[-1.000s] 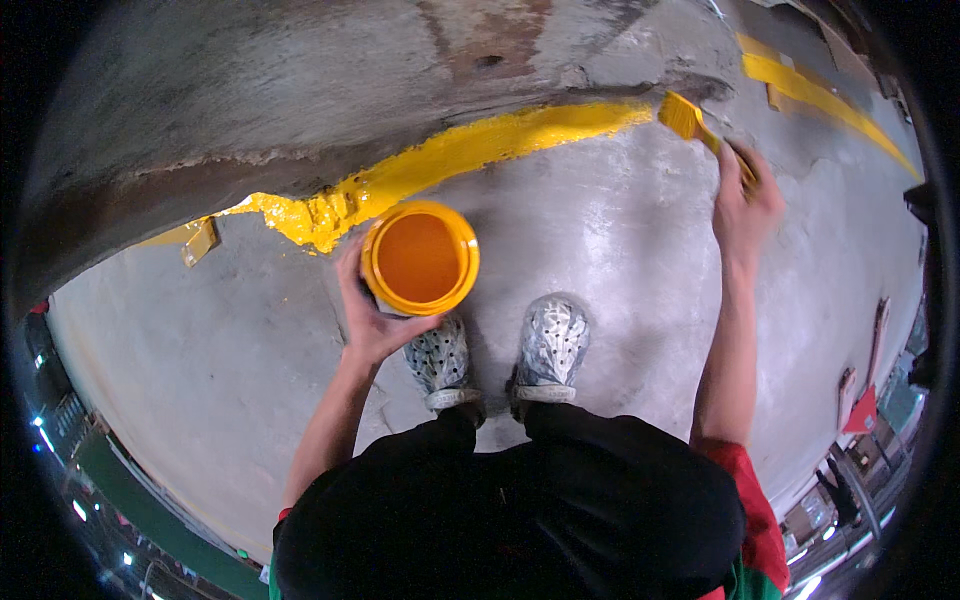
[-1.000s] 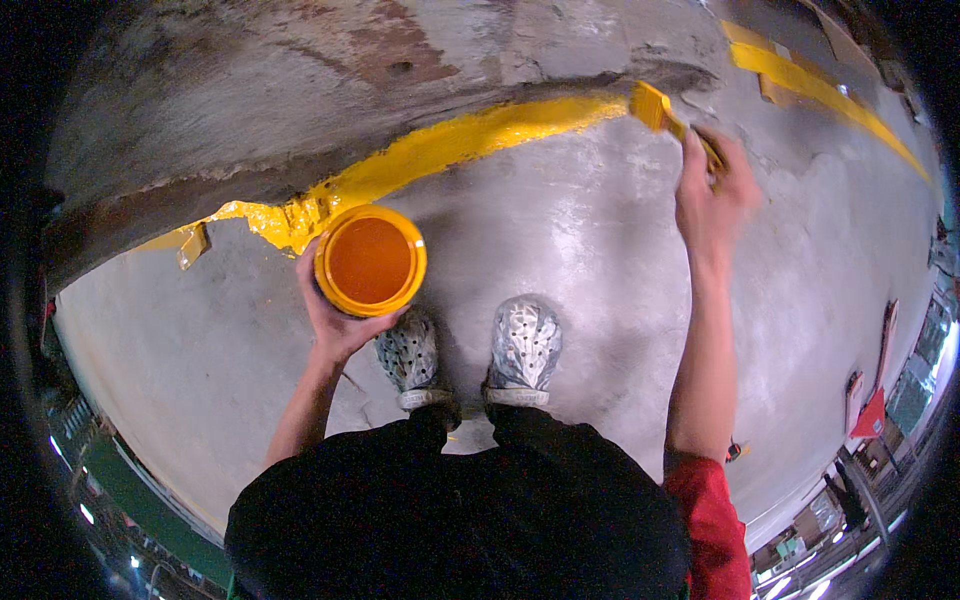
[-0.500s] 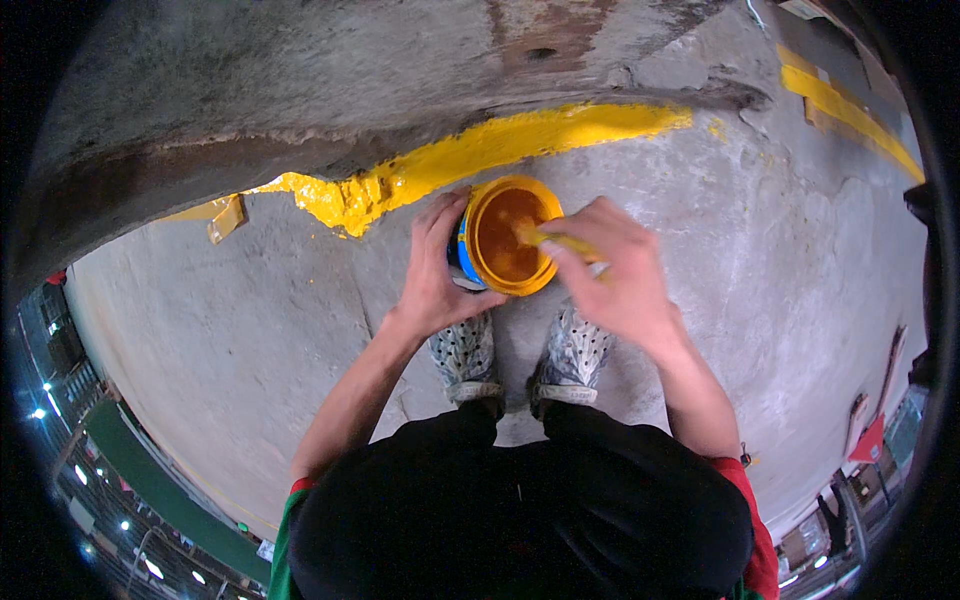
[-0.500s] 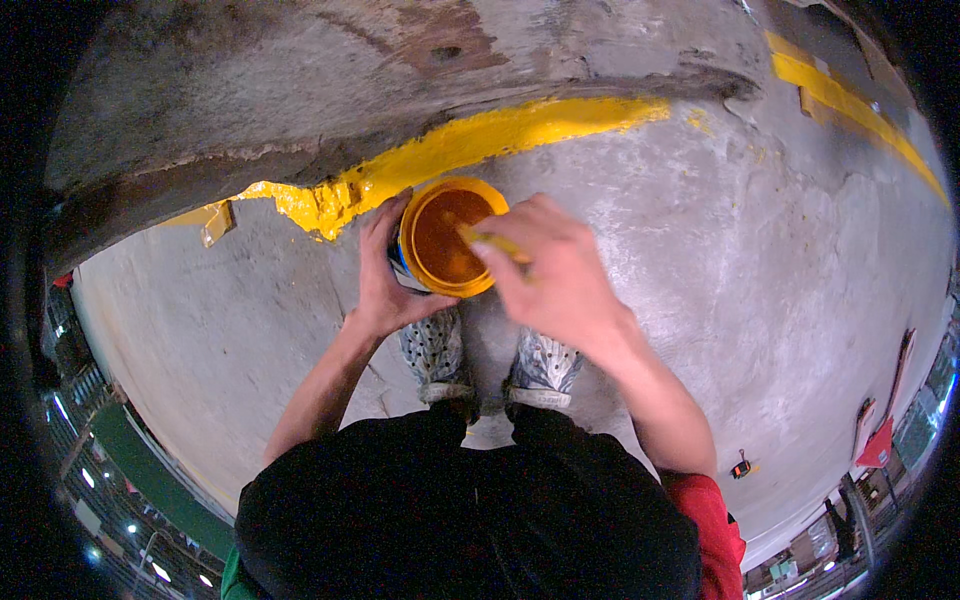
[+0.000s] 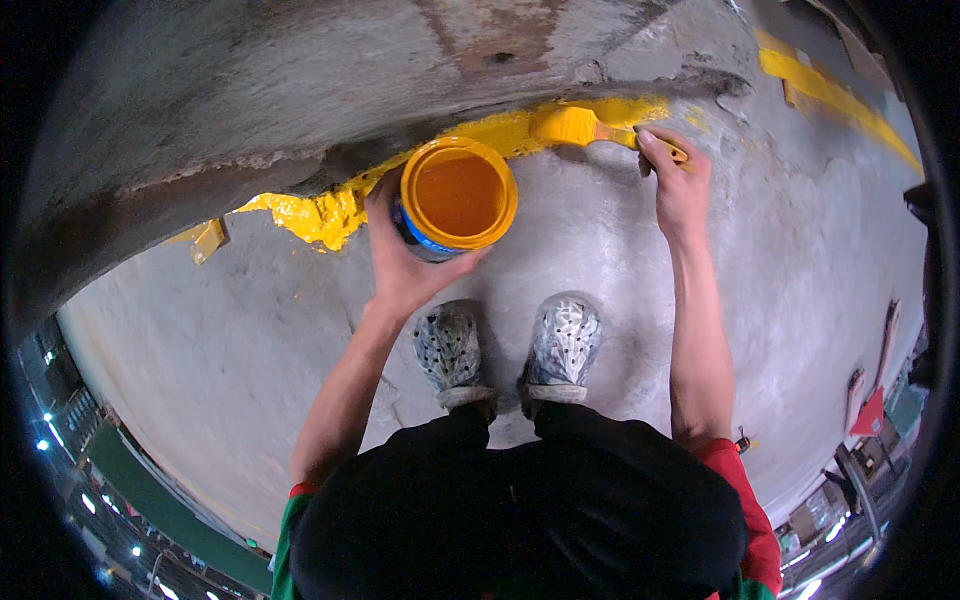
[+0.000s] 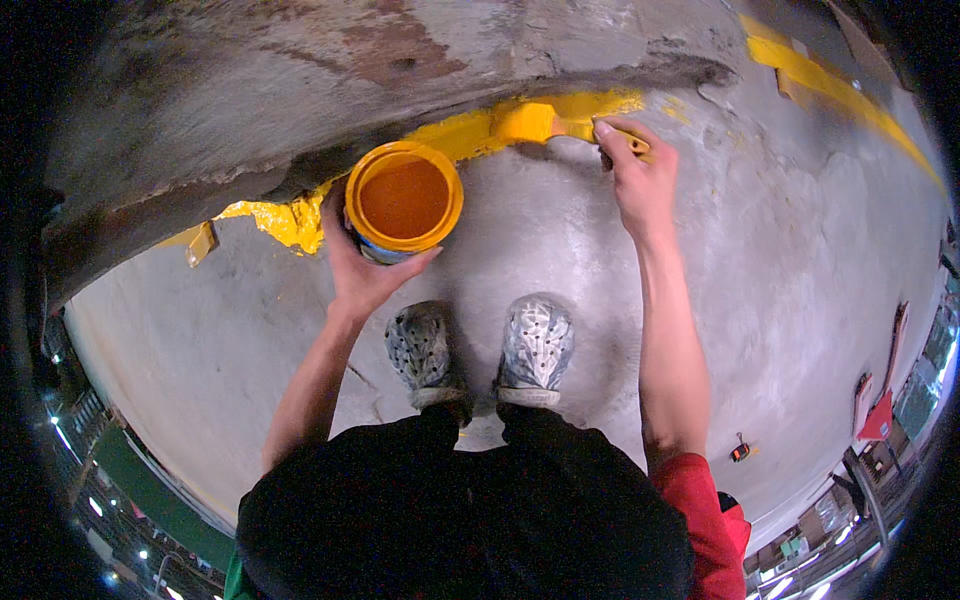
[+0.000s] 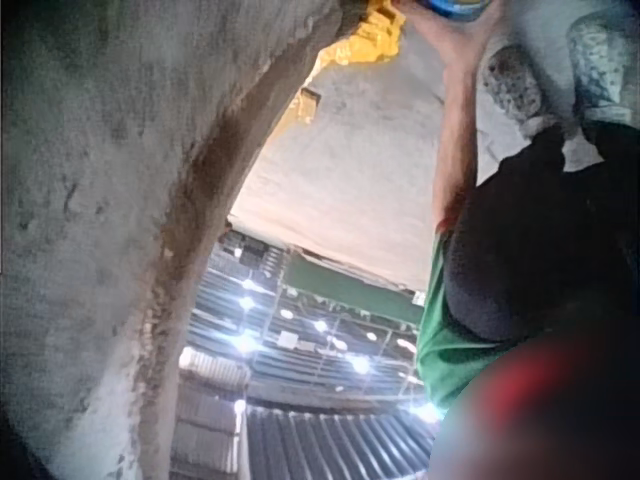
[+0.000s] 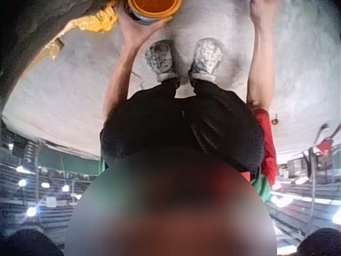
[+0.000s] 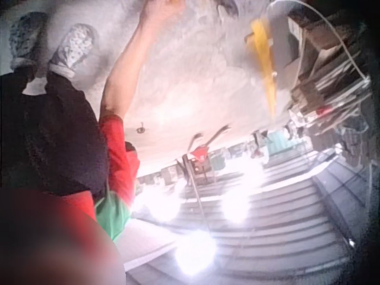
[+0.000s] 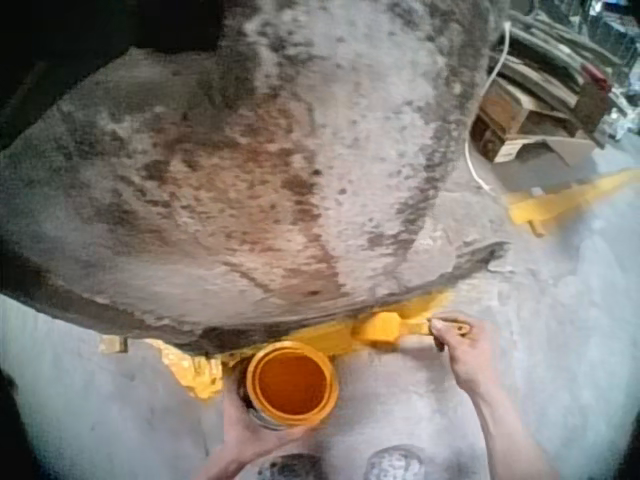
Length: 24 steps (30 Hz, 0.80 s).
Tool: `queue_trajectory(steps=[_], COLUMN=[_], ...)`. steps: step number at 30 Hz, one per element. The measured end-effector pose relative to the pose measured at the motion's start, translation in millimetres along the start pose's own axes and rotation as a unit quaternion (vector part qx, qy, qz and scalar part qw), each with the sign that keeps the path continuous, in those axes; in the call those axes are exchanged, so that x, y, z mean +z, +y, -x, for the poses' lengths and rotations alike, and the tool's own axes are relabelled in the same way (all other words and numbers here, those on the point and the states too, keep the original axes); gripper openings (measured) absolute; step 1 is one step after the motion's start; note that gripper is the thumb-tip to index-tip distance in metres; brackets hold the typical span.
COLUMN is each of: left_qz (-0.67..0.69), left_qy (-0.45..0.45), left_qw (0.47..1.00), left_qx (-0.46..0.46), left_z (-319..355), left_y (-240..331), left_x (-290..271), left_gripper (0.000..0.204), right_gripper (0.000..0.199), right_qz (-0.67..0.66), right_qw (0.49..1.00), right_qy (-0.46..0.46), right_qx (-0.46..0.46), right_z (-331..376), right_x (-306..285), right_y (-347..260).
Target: The person paints a yellow line on a concrete floor using a paintbrush and a bucket of yellow paint. They repeatedly dip the brush into the bucket and apply paint along a pre-marked line, working alongside other workers in a large indoor space.
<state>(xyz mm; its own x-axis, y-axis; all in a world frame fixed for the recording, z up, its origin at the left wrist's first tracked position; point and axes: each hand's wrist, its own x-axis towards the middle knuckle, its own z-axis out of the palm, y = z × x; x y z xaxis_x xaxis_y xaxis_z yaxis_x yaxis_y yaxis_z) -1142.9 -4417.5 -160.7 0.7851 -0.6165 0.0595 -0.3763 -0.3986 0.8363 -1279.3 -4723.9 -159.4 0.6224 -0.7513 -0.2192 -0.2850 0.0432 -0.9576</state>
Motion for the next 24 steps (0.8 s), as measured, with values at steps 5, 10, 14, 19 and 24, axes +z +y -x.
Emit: queue_trajectory(steps=[5,10,14,19,24], left_qz=[0.022,0.044,0.067,0.118,0.071], left_qy=[0.004,0.021,0.033,0.038,0.047], left_qw=[1.0,0.999,0.997,0.992,0.996], left_qx=[-0.001,0.0,-0.016,0.026,0.037], left_z=[9.8,18.0,24.1,26.2,34.0], left_y=[1.2,0.5,1.1,-3.2,-2.9], left_x=[-5.9,-13.8,-19.8,-35.8,-48.8], left_gripper=[0.12,0.122,0.122,0.122,0.122], right_gripper=[0.021,0.02,0.025,0.021,0.022], right_qz=[0.228,0.442,0.449,0.268,0.106], right_qw=[0.958,0.805,0.822,0.926,0.994], right_qy=[0.135,0.121,0.008,0.066,0.03], right_qx=[-0.109,-0.377,-0.351,-0.258,-0.003], right_z=[-28.0,-2.2,31.2,39.1,50.1], right_x=[-32.6,-22.3,43.9,36.4,28.5], right_y=[8.4,-2.6,-1.0,-43.0,-52.2])
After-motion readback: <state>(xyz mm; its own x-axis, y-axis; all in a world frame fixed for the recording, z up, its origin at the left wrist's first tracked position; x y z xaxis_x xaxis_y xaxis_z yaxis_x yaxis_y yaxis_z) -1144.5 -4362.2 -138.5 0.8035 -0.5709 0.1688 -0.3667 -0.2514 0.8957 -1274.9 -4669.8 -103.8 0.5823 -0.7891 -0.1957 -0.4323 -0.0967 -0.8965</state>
